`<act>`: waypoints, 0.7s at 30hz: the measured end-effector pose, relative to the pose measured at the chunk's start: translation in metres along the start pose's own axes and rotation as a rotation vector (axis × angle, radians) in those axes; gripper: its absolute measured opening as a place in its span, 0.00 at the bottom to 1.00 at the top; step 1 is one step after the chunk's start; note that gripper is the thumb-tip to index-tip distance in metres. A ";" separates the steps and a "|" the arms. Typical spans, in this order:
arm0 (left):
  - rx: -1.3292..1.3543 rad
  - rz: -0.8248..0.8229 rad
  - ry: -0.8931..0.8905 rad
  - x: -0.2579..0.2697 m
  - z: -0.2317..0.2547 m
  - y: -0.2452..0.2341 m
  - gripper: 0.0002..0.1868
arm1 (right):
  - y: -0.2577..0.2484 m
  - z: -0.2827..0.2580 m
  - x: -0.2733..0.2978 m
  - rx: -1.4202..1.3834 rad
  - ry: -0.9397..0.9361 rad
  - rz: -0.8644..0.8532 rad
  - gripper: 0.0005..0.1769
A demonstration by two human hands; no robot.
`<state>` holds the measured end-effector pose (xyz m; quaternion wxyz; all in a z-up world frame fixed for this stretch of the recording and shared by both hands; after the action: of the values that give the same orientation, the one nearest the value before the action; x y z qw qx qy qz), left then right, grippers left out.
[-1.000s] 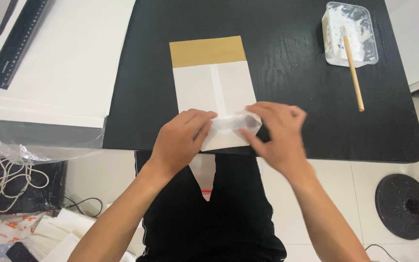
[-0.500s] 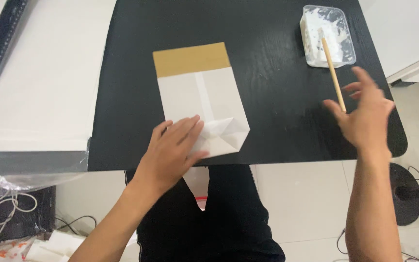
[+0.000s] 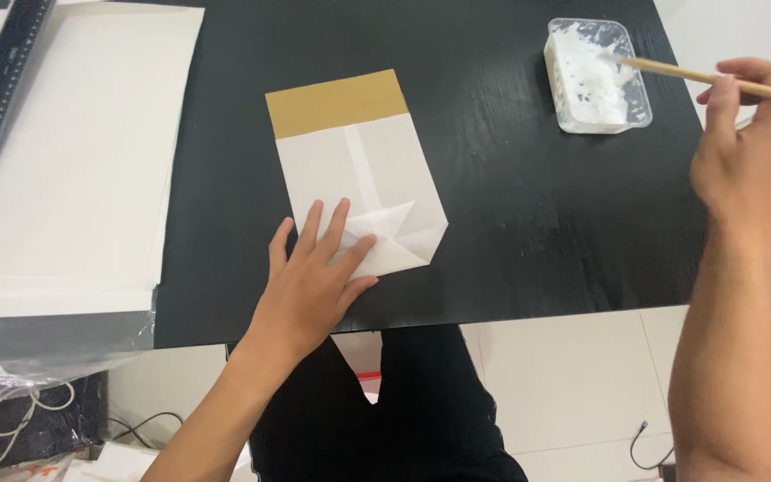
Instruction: Folding paper and applying glue with a brush to assemble a paper bag
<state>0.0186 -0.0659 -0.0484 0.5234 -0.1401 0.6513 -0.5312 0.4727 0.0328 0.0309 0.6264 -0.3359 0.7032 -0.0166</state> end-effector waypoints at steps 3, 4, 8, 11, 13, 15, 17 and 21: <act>-0.049 0.007 0.002 -0.002 -0.003 0.000 0.24 | -0.003 0.001 0.000 0.030 0.078 -0.099 0.08; -0.012 0.020 -0.007 -0.003 -0.004 0.000 0.23 | -0.002 0.001 0.000 0.010 0.061 -0.118 0.08; 0.081 0.033 -0.047 -0.006 -0.003 -0.005 0.19 | 0.003 0.001 0.002 -0.004 0.035 -0.151 0.08; 0.085 0.033 -0.047 -0.006 -0.004 -0.005 0.20 | 0.007 0.000 0.000 0.011 0.088 -0.171 0.04; 0.068 0.048 -0.047 -0.003 -0.004 -0.003 0.19 | 0.008 0.004 0.002 0.020 0.084 -0.172 0.04; 0.051 0.069 -0.041 -0.003 -0.005 -0.001 0.18 | 0.006 0.015 0.003 0.033 0.079 -0.163 0.05; 0.057 0.044 -0.034 -0.001 -0.006 0.000 0.19 | 0.006 0.040 0.006 -0.098 0.340 -0.157 0.13; 0.085 0.015 -0.044 -0.003 -0.007 0.000 0.18 | 0.005 0.080 0.014 -0.129 0.443 -0.121 0.26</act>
<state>0.0139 -0.0600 -0.0474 0.5470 -0.1244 0.6174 -0.5515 0.5417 0.0618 -0.0005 0.4320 -0.4047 0.8017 -0.0825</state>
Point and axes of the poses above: each hand's wrist, its own x-axis away from the middle knuckle, its own y-axis out of the palm, z = x × y, the point moved 4 cm from there along -x, towards the middle knuckle, and after that the axes turned 13 degrees about z, right-handed, at the moved point
